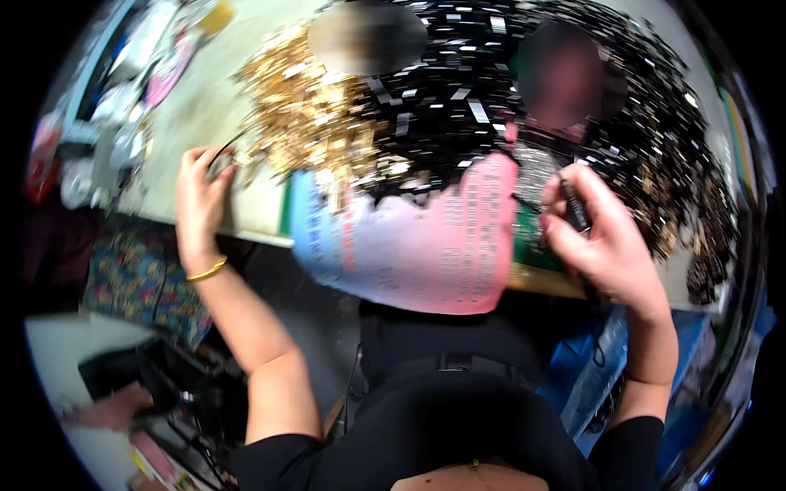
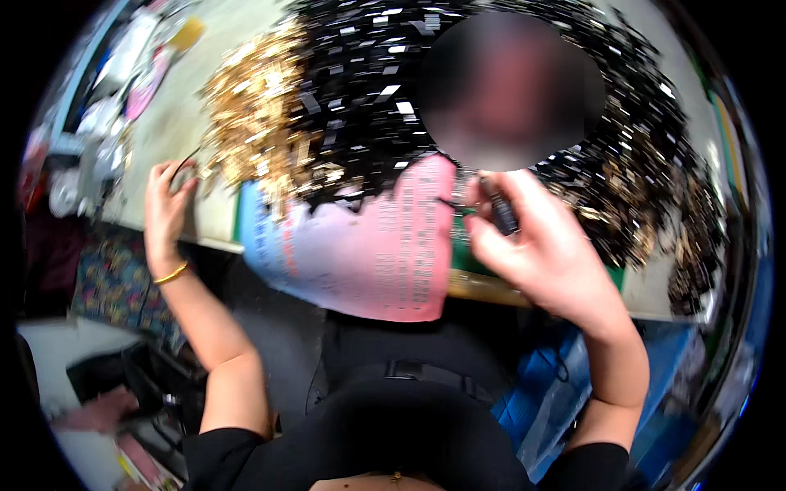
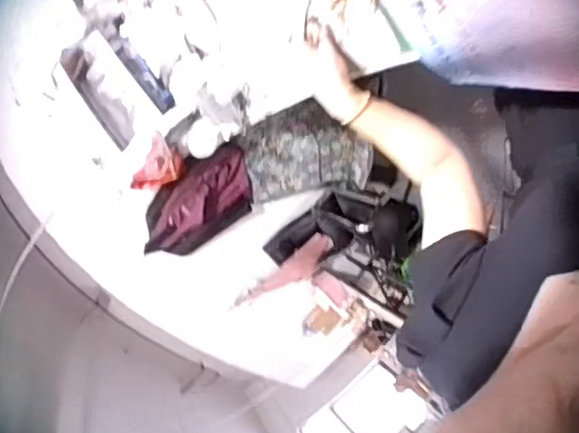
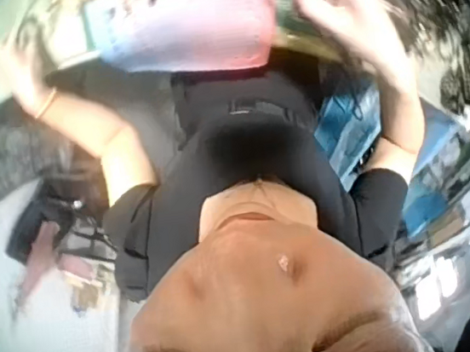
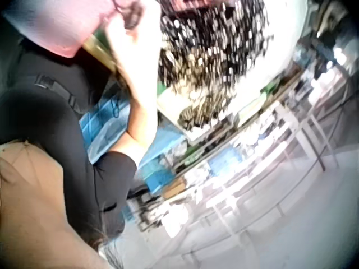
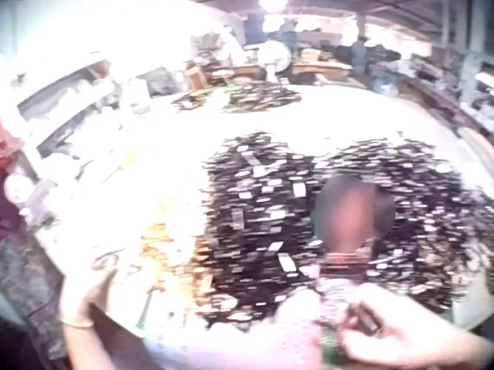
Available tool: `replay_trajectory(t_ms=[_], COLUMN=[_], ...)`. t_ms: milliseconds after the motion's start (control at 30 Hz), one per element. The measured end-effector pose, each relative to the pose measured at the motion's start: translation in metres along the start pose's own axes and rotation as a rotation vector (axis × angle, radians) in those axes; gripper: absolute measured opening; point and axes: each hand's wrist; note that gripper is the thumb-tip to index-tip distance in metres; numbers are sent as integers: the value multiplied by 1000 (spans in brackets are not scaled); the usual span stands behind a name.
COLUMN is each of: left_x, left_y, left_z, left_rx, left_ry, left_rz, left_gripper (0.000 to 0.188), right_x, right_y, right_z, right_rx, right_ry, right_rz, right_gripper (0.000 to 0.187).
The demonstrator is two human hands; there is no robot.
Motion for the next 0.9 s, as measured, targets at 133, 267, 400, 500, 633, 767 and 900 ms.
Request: replay_trajectory(t_ms=[133, 267, 400, 500, 633, 767, 900], left_x=[14, 29, 33, -2, -19, -32, -47], left_y=[10, 7, -14, -49, -98, -106, -116], left_z=[53, 74, -38, -125, -229, -286, -308], left_rx=[107, 154, 95, 104, -24, -247, -340], left_ry=[-525, -194, -245, -649, -868, -952, -1002], left_rz=[285, 112, -179, -146, 216, 483, 466], left_gripper=[14, 9, 28, 22, 23, 28, 24], right_x=[36, 72, 83, 79, 58, 49, 47], right_y=[-28, -71, -108, -119, -110, -99, -96], right_z=[-5, -44, -58, -67, -92, -110, -108], right_rx=[-158, -5, -168, -238, -61, 6, 55], right_ry=[245, 355, 343, 254, -248, -506, -332], right_rz=[156, 138, -119, -165, -517, -519, -468], right_gripper=[28, 52, 53, 49, 12, 7, 7])
Point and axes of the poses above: each hand's wrist, its own y-axis towards the middle knuckle, its own x-axis out of the back of the hand, z = x × y, and after that the axes turned 5 degrees about -z, right-handed
